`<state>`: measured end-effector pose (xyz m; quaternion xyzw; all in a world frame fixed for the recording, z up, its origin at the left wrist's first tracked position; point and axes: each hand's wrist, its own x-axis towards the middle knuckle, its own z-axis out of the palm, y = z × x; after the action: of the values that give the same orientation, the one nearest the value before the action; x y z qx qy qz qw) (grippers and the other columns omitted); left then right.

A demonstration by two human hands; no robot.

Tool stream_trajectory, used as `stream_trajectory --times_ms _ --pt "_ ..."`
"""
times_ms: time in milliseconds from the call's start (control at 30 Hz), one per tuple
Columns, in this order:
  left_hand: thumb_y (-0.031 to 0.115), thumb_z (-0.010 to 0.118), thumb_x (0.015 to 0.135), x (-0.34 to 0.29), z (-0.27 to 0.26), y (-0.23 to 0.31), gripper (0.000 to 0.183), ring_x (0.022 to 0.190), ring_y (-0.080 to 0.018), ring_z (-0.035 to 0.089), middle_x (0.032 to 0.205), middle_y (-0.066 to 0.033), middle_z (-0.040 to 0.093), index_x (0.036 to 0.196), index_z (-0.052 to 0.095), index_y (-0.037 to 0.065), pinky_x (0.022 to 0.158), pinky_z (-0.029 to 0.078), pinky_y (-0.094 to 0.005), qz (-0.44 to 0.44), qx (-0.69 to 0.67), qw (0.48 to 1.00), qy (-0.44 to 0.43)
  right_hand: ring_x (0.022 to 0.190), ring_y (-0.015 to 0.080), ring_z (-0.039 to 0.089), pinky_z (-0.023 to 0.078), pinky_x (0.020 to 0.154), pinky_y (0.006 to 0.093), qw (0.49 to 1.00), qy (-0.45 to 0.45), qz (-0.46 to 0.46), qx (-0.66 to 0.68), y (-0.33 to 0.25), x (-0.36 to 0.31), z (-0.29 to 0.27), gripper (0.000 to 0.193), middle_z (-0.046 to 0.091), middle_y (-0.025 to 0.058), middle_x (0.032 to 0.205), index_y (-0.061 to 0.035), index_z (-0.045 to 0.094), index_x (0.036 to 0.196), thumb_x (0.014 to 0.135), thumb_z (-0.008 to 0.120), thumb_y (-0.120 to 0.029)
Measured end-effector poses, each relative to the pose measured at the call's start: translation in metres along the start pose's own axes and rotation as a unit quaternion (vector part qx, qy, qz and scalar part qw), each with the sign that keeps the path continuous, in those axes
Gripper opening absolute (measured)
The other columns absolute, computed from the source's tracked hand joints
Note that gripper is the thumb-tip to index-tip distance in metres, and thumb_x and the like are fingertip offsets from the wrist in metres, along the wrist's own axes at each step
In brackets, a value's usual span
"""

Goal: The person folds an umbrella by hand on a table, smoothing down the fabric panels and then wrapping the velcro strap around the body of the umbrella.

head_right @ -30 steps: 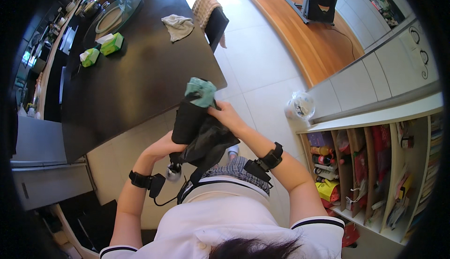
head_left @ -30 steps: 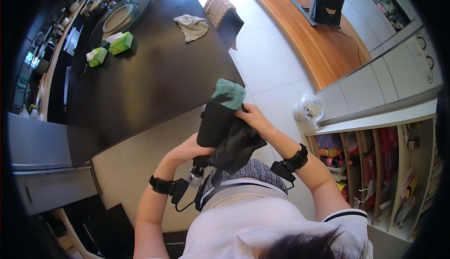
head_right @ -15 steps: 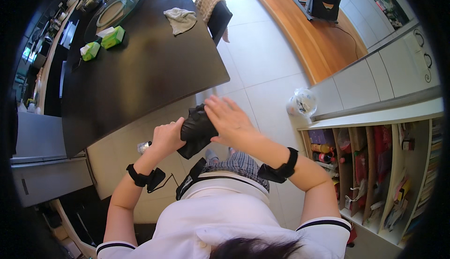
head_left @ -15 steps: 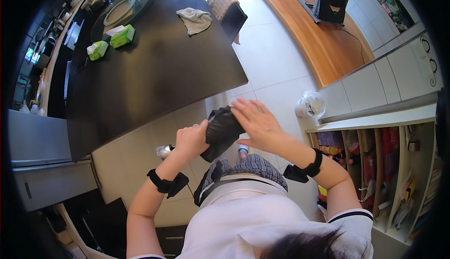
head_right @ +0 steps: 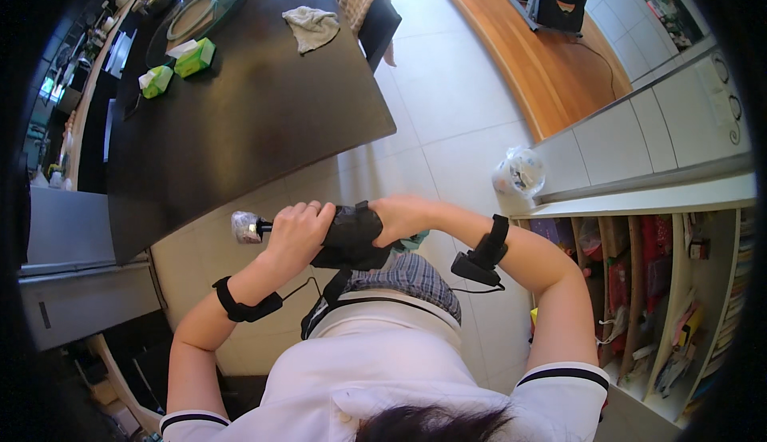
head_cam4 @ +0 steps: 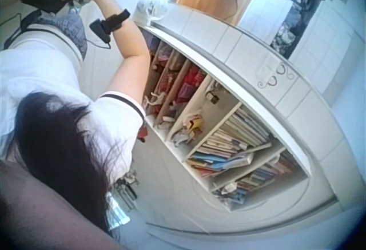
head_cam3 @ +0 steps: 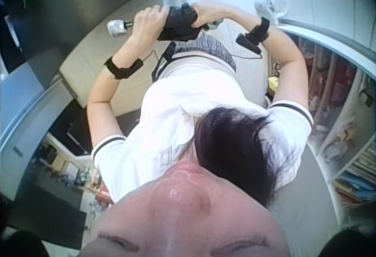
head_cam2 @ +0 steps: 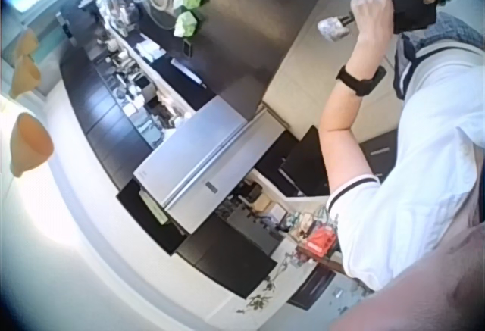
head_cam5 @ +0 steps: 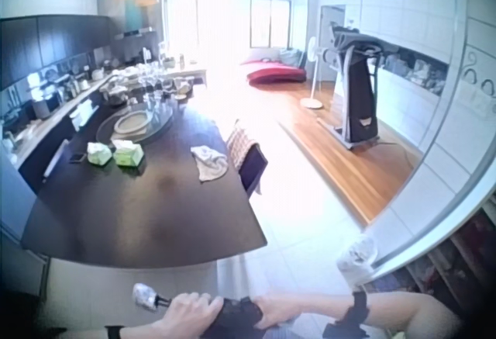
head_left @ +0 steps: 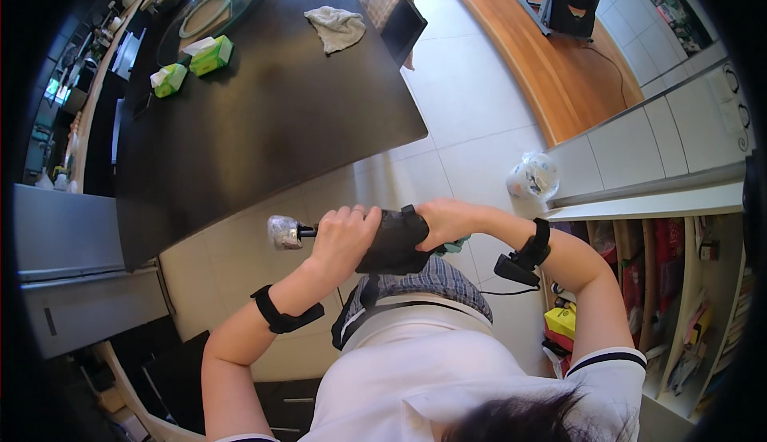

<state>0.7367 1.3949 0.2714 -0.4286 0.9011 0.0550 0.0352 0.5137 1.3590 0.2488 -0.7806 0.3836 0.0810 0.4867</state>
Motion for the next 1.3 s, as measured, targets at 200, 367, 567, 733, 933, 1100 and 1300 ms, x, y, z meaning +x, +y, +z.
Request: stream_trajectory --times_ms 200,367,567,733,933,1100,1300 --pt "0.027 0.077 0.057 0.0 -0.003 0.027 0.077 0.111 -0.0288 0.044 0.118 -0.0171 0.048 0.118 0.044 -0.005 0.098 0.032 -0.0393 0.025 0.062 0.991 0.117 0.072 0.032 0.063 0.05 0.064 0.0403 0.988 0.08 0.06 -0.121 -0.017 -0.005 -0.007 0.043 0.064 0.014 0.076 -0.0069 0.056 0.096 0.063 0.067 -0.031" --pt "0.03 0.076 0.059 0.013 0.015 0.014 0.069 0.094 -0.0285 0.057 0.098 -0.0162 0.058 0.113 0.047 -0.003 0.087 0.043 -0.0373 -0.02 -0.045 0.998 0.046 0.066 0.0305 0.063 0.049 0.059 0.0401 0.958 0.171 -0.014 -0.23 -0.014 -0.006 0.01 0.034 0.062 0.0107 0.072 -0.0083 0.054 0.089 0.062 0.067 -0.025" --pt "0.024 0.071 0.064 0.03 -0.008 -0.009 0.047 0.078 -0.0268 0.062 0.088 -0.0149 0.062 0.101 0.054 -0.001 0.073 0.049 -0.034 -0.048 -0.388 0.871 -0.297 0.059 0.0238 0.06 0.046 0.051 0.0359 0.897 0.258 -0.11 -0.341 -0.015 -0.015 0.014 0.023 0.056 0.0047 0.064 -0.0103 0.053 0.08 0.061 0.065 -0.018" --pt "0.019 0.069 0.066 0.023 0.013 -0.016 0.044 0.083 -0.0152 0.057 0.089 -0.0078 0.062 0.102 0.054 -0.002 0.078 0.046 -0.0274 -0.006 -0.557 0.751 -0.354 0.057 0.0216 0.058 0.043 0.053 0.0323 0.861 0.31 -0.182 -0.359 -0.016 -0.019 0.021 0.028 0.052 0.0025 0.062 -0.0104 0.051 0.079 0.057 0.069 -0.014" --pt "0.016 0.066 0.068 0.018 0.021 -0.011 0.04 0.084 -0.0135 0.055 0.088 -0.0066 0.062 0.101 0.055 -0.002 0.078 0.045 -0.027 -0.057 -0.584 0.729 -0.351 0.1 0.0241 0.054 0.042 0.08 0.0375 0.933 0.204 -0.108 -0.275 -0.028 -0.042 -0.002 0.037 0.055 0.009 0.107 -0.0136 0.056 0.104 0.068 0.064 -0.013" --pt "0.016 0.065 0.067 0.018 0.007 -0.012 0.038 0.08 -0.0154 0.056 0.085 -0.0094 0.062 0.099 0.057 -0.003 0.074 0.045 -0.0287 0.01 -0.552 0.767 -0.328 0.107 0.0237 0.049 0.039 0.087 0.0382 0.924 0.222 -0.213 -0.228 -0.049 -0.05 -0.037 0.04 0.049 0.0045 0.12 -0.0188 0.054 0.114 0.076 0.057 -0.006" --pt "0.011 0.065 0.069 0.024 -0.013 -0.011 0.033 0.077 -0.0113 0.054 0.08 -0.0057 0.059 0.098 0.055 -0.002 0.071 0.046 -0.0261 0.087 -0.549 0.745 -0.369 0.103 0.0235 0.052 0.041 0.084 0.0357 0.925 0.149 -0.305 -0.173 -0.045 -0.026 -0.032 0.03 0.056 0.0051 0.111 -0.0177 0.061 0.105 0.078 0.055 -0.006"
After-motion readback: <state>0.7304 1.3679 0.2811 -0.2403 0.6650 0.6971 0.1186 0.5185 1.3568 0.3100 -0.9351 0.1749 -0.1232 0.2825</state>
